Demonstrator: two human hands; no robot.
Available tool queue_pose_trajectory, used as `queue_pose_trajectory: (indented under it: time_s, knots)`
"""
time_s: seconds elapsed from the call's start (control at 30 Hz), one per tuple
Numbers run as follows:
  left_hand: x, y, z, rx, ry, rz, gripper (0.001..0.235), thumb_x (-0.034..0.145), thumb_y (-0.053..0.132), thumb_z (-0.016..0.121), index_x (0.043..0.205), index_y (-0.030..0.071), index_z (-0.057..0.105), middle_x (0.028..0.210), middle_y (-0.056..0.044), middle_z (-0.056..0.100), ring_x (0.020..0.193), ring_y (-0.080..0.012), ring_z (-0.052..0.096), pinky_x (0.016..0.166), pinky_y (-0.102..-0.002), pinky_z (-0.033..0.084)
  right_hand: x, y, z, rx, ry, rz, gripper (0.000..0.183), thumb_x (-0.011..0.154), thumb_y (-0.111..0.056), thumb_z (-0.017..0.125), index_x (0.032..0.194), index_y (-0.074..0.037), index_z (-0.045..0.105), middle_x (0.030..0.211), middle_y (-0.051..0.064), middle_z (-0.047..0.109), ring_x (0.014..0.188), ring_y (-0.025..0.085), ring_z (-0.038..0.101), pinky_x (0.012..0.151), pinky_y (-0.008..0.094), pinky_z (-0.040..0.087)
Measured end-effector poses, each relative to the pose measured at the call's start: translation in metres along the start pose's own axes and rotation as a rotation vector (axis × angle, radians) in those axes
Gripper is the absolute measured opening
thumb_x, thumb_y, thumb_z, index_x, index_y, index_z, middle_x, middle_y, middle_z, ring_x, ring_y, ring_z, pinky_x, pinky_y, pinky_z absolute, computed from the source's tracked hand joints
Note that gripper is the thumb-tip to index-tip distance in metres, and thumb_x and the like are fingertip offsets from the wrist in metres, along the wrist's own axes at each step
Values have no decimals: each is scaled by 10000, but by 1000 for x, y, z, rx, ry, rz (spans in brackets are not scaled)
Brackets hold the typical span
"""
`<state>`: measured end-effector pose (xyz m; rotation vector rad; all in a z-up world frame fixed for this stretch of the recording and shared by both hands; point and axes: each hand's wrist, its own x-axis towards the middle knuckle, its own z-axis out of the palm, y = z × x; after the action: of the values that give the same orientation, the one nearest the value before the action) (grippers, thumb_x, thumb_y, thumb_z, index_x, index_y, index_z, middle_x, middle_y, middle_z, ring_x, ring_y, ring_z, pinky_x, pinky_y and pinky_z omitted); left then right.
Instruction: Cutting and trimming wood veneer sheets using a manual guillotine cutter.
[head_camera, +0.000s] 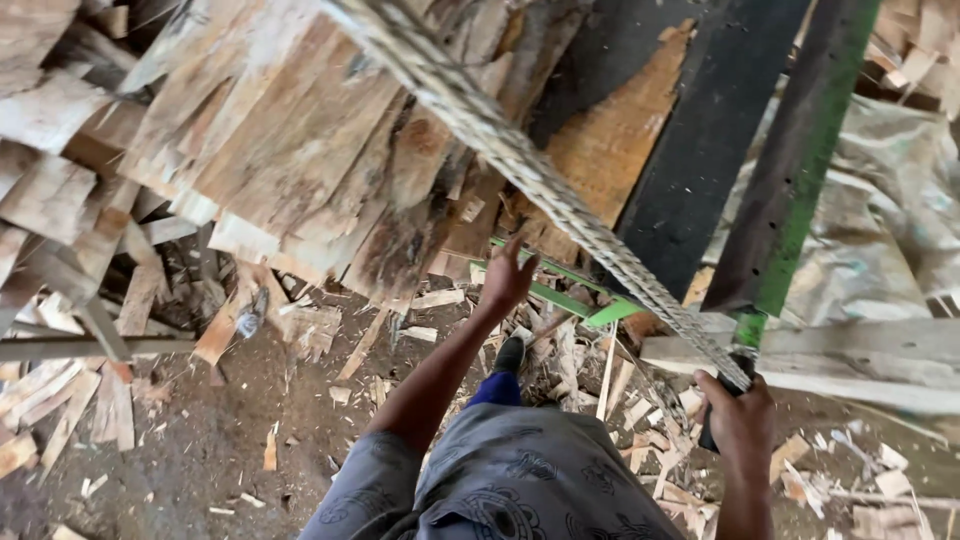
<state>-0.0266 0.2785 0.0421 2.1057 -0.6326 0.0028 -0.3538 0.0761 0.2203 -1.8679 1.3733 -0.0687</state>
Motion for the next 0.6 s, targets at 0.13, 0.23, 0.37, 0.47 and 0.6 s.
queue_pose_trajectory:
  time_s: [0.13,0.23,0.37,0.47,0.6]
  knots:
    - [36,30,46,138,-338,-151,511,1063,337,559,1475,36,534,1396,-227,636,1129,-364,692,930,-478,607,4,8,3,65,-24,58,389,937,-282,734,1177,15,654,755,146,714,576,249,665,503,411,536]
    - [71,51,73,258,-586,-252,574,1115,425,441,1564,69,475,1373,-179,668,1139,-325,668,977,-462,569,5,10,5,64,58,-157,375,895,-237,783,1165,11,703,806,104,721,636,197,664,565,349,516]
    - [104,65,109,405,-476,-76,857,920,614,587,1573,107,358,1544,-145,445,1403,-345,410,1150,-544,354,4,6,7,104,38,71,452,859,-181,741,1275,-27,653,789,122,722,589,206,672,517,364,528]
    - [124,90,108,495,-498,-53,909,871,669,620,1558,139,346,1575,-133,383,1443,-360,344,1157,-608,308,4,-3,4,46,39,180,418,904,-181,692,1286,-19,642,774,150,731,596,206,692,529,360,560]
    - [132,89,115,538,-600,-121,815,919,613,622,1542,152,369,1576,-149,347,1425,-399,313,1104,-702,305,-1,-34,-1,7,-33,310,471,939,-331,730,1297,-41,633,759,146,700,579,219,667,495,373,567]
